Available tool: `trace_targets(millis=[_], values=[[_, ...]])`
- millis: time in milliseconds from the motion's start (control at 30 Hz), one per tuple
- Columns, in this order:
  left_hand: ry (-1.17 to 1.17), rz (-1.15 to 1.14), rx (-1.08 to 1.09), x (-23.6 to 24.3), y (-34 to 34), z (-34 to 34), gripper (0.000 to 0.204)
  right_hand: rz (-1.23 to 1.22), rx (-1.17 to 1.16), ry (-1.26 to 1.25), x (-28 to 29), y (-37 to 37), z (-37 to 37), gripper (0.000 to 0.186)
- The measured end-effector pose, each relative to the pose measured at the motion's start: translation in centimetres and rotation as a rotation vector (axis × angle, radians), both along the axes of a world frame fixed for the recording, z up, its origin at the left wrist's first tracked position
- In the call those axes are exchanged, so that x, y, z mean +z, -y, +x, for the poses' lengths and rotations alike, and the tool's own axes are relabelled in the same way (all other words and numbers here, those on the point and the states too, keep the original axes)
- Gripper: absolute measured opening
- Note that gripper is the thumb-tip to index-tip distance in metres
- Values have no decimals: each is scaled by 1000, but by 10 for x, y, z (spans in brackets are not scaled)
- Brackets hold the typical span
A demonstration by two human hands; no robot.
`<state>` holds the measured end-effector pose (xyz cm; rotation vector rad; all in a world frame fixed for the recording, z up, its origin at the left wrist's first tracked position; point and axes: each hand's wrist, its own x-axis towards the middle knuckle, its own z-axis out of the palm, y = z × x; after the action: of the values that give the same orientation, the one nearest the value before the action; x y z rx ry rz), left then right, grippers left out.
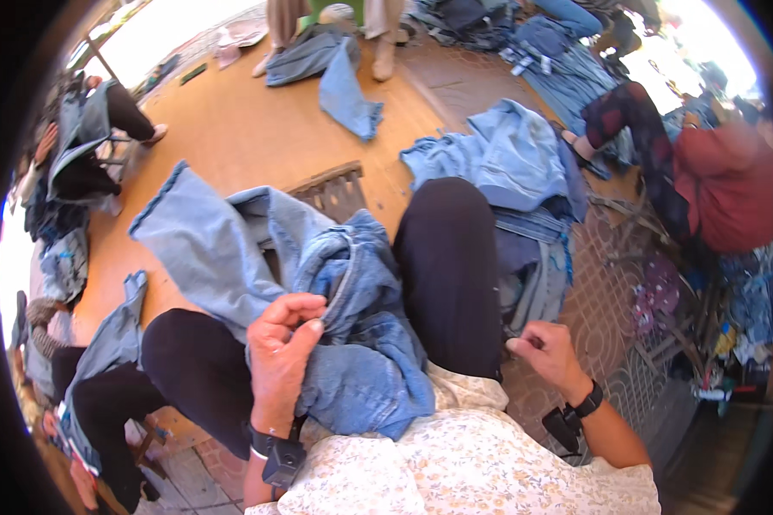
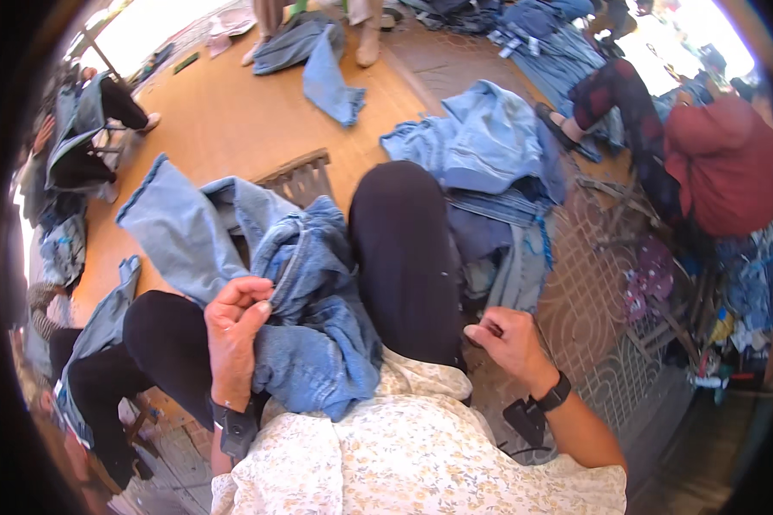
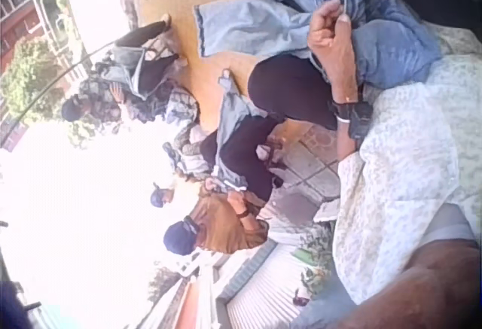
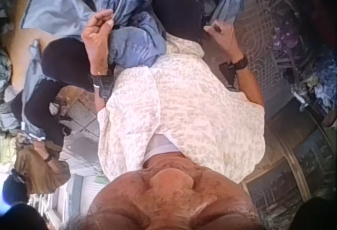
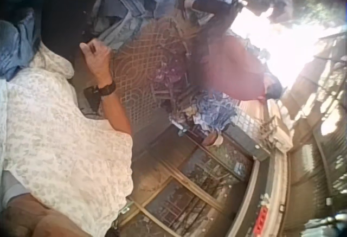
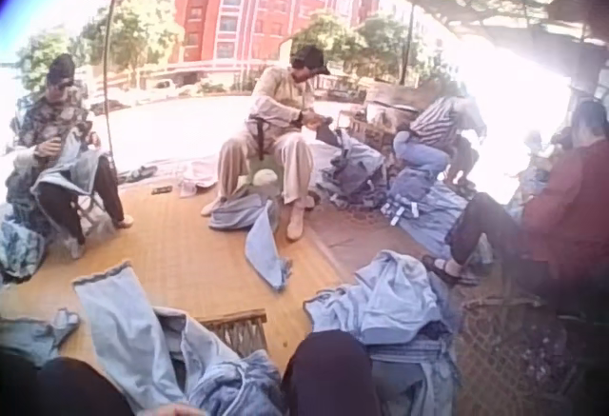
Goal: Sew and finish denim jeans by hand.
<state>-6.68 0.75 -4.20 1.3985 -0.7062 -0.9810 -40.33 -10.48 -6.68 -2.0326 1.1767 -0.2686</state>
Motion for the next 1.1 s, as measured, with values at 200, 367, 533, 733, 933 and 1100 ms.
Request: trace_targets(millis=[200, 367, 533, 733, 933, 1100], values=[[-30, -5, -34, -4, 11, -4, 20, 29, 370, -793, -78, -41, -114, 18], [9, 11, 12, 0, 3, -5, 21, -506, -106, -261, -25, 21, -38, 38], [19, -1, 26, 1, 3, -6, 21, -664, -109, -342, -61, 40, -24, 31], [-2, 9, -5, 0, 5, -5, 20, 790, 551, -742, -125, -36, -71, 26], [-9, 18, 24, -2, 5, -4, 19, -481, -210, -108, -58, 33, -43, 37], [-13, -15, 18, -1, 7, -4, 19, -477, 12, -270, -138, 26, -68, 35]])
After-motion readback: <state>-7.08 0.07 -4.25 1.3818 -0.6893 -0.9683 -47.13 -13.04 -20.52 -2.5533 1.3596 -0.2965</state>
